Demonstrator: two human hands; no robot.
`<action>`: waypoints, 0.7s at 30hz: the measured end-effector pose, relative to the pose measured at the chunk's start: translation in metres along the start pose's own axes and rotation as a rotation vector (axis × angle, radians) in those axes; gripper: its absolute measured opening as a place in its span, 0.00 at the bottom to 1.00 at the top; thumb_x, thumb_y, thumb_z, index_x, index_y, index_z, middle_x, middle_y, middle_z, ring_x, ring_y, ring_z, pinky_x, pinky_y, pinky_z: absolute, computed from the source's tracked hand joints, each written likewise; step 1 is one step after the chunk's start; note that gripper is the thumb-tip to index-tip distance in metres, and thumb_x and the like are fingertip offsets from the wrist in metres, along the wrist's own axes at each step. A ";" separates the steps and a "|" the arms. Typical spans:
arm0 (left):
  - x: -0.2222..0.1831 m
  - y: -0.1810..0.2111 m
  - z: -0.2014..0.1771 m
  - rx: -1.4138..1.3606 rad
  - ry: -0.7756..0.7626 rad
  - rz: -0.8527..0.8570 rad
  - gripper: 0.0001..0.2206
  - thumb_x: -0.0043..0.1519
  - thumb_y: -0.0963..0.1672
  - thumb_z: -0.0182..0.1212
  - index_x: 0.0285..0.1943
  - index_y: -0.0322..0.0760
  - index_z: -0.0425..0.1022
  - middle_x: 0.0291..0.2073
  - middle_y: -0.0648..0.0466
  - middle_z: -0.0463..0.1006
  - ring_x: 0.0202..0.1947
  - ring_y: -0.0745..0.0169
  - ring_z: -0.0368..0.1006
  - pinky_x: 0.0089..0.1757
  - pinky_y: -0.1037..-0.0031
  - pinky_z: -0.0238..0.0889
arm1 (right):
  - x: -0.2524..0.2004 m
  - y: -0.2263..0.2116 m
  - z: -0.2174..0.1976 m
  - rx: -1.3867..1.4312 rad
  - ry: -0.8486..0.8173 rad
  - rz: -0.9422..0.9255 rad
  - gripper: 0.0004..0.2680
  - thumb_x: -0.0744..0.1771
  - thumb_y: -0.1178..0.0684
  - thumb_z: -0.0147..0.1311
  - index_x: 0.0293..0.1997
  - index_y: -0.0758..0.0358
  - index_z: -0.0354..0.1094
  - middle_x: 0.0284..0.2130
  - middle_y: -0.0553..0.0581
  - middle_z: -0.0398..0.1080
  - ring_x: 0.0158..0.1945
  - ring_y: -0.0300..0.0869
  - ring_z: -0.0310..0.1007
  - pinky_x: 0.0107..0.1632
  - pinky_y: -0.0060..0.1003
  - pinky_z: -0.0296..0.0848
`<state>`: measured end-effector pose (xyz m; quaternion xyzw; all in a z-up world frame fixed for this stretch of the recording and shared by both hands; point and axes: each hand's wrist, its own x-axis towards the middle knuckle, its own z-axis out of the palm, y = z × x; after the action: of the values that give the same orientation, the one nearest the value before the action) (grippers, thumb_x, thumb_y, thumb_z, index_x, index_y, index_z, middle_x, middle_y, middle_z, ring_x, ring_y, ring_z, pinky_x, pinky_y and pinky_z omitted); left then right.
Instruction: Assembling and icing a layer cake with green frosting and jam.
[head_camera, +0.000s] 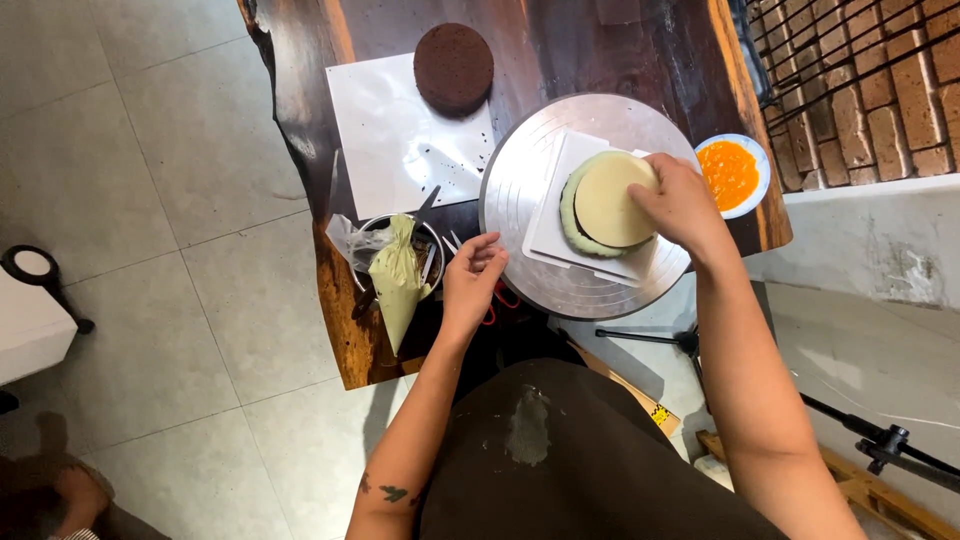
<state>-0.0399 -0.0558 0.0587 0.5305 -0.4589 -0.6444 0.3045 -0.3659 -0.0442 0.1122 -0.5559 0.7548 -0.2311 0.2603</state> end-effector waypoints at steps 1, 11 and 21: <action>0.001 -0.003 0.001 -0.001 0.001 -0.001 0.18 0.61 0.43 0.66 0.61 0.32 0.76 0.43 0.54 0.80 0.43 0.70 0.73 0.47 0.78 0.70 | 0.002 -0.002 -0.001 -0.001 -0.001 0.000 0.14 0.66 0.53 0.60 0.55 0.70 0.72 0.44 0.67 0.74 0.46 0.53 0.76 0.50 0.44 0.73; 0.005 -0.040 0.012 0.054 0.074 0.003 0.18 0.60 0.42 0.66 0.59 0.33 0.76 0.41 0.53 0.81 0.37 0.71 0.75 0.40 0.78 0.71 | 0.006 -0.025 -0.012 -0.128 0.005 0.230 0.19 0.60 0.52 0.70 0.53 0.65 0.73 0.39 0.66 0.77 0.42 0.54 0.77 0.47 0.46 0.73; 0.004 -0.051 0.012 0.155 0.220 -0.023 0.22 0.58 0.39 0.67 0.62 0.35 0.68 0.49 0.50 0.74 0.41 0.66 0.76 0.39 0.75 0.74 | 0.009 -0.023 -0.011 -0.213 0.008 0.115 0.16 0.60 0.53 0.71 0.50 0.66 0.78 0.35 0.67 0.77 0.39 0.55 0.77 0.45 0.47 0.74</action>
<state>-0.0472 -0.0357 0.0103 0.6251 -0.4650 -0.5484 0.3039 -0.3591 -0.0586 0.1342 -0.5353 0.8068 -0.1366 0.2095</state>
